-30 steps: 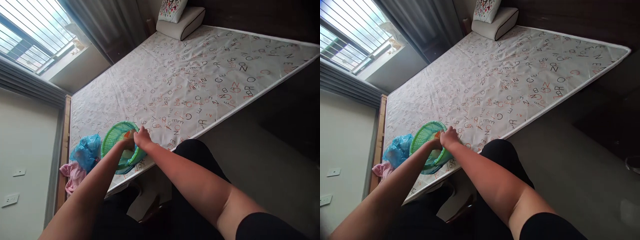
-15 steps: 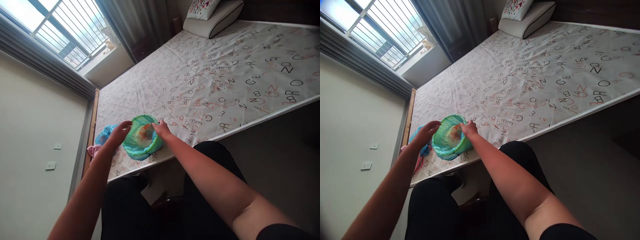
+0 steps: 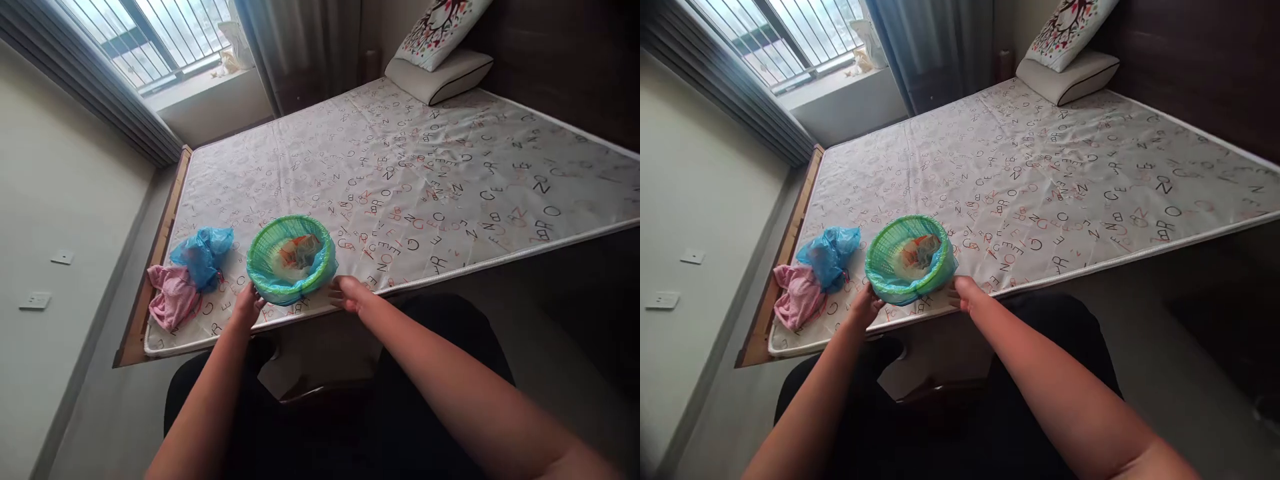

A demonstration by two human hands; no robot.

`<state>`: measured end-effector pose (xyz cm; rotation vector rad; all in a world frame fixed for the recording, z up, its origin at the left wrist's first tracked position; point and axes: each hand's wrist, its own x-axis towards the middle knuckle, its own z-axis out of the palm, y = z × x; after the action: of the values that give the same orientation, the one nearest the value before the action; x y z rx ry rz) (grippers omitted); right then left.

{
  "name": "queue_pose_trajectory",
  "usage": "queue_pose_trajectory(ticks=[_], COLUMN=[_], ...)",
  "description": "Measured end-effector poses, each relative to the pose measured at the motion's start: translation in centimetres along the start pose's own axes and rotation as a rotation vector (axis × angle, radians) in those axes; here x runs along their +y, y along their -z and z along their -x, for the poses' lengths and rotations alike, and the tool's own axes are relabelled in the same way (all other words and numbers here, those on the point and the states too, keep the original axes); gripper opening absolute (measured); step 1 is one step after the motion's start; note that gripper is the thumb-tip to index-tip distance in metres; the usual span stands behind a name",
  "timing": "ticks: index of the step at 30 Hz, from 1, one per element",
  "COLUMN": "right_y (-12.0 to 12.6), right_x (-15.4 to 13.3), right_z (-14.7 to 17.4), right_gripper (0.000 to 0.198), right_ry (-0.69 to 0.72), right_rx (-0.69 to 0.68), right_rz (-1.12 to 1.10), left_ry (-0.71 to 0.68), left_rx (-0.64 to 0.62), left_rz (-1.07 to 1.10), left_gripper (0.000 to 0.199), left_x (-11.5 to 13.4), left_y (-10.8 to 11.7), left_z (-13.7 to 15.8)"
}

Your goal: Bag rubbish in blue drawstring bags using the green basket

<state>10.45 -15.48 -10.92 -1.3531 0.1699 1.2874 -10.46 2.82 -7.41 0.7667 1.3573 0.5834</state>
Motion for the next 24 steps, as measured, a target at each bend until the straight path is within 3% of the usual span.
queue_pose_trajectory(ticks=[1, 4, 7, 13, 16, 20, 24], right_y=[-0.2, -0.8, -0.8, -0.6, -1.0, -1.5, -1.7], right_x=[0.2, -0.6, -3.0, -7.9, -9.0, -8.8, -7.1], right_z=[0.4, 0.7, 0.4, 1.4, 2.0, 2.6, 3.6], right_gripper=[0.007, 0.002, 0.016, 0.026, 0.020, 0.012, 0.011], right_ry=[-0.041, 0.009, 0.085, 0.270, 0.302, 0.195, 0.150], right_rx=[-0.005, 0.022, 0.040, -0.078, 0.022, 0.106, 0.152], right_rz=[-0.033, -0.164, -0.341, -0.234, -0.129, -0.141, -0.194], left_ry=[0.003, 0.054, 0.105, 0.191, 0.125, -0.049, -0.058], left_rx=[-0.013, -0.022, -0.008, -0.020, -0.015, -0.034, -0.088], left_rz=[0.013, 0.071, 0.137, 0.239, 0.220, 0.056, -0.033], left_gripper=[0.011, 0.007, 0.012, 0.018, 0.015, 0.015, 0.014], left_x=[0.6, 2.7, 4.6, 6.9, 7.3, 7.2, 6.9], left_y=[-0.1, -0.9, -1.8, -2.1, -2.1, -2.1, -1.1], left_z=[-0.3, -1.4, -2.7, -4.0, -3.3, -2.0, -1.2])
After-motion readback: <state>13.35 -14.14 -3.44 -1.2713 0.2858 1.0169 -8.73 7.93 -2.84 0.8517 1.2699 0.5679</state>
